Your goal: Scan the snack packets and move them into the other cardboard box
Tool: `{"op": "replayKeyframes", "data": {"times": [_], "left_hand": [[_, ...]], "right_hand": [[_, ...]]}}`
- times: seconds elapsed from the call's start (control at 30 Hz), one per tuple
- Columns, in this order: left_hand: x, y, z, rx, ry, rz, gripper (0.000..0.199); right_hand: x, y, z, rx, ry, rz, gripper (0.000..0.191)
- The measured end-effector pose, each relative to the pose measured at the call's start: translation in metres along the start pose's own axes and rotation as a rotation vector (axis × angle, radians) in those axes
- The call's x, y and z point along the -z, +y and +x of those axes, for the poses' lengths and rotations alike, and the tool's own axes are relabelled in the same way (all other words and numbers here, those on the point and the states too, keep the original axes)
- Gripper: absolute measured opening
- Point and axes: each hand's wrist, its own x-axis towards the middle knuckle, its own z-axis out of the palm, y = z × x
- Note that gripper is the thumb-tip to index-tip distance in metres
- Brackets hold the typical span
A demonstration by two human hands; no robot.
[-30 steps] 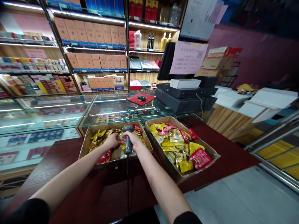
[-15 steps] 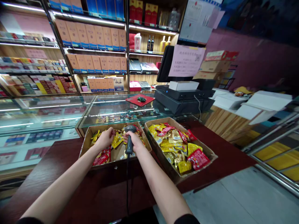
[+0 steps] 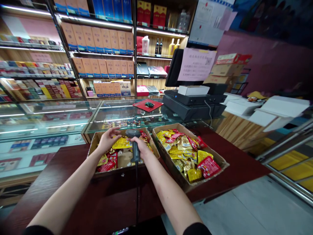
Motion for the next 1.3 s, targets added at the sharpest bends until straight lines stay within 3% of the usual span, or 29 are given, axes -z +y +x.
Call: {"op": "replayKeyframes", "data": {"times": [0.1,0.2,0.27,0.43,0.57,0.73,0.83,1.1,1.3], "left_hand": [[-0.003,-0.004,0.001,0.268,0.044,-0.202,0.048],[-0.008,-0.005,-0.002,0.516,-0.117,-0.401,0.039],[-0.011,-0.004,-0.004,0.563,-0.147,-0.464,0.033],[-0.012,-0.008,0.002,0.544,-0.002,-0.698,0.027],[-0.008,-0.010,0.008,0.529,0.086,-0.777,0.023],[-0.010,-0.012,0.007,0.532,0.060,-0.681,0.025],[-0.011,-0.014,0.005,0.512,0.031,-0.622,0.025],[-0.011,-0.016,0.003,0.488,0.004,-0.568,0.033],[-0.014,-0.015,0.002,0.470,-0.021,-0.567,0.039]], "right_hand": [[-0.002,-0.003,-0.003,-0.032,-0.023,0.034,0.029],[-0.003,-0.006,-0.005,0.005,-0.040,0.073,0.033],[-0.004,-0.006,-0.007,0.027,-0.052,0.084,0.033],[-0.006,0.000,-0.009,0.013,-0.100,0.135,0.027],[-0.013,0.000,-0.021,0.095,-0.034,0.122,0.017],[-0.030,-0.009,-0.060,0.084,-0.003,-0.003,0.014],[-0.037,-0.003,-0.078,0.083,0.020,-0.114,0.019],[-0.049,0.042,-0.091,0.167,0.098,-0.364,0.026],[-0.057,0.062,-0.094,0.201,0.094,-0.378,0.020]]}}
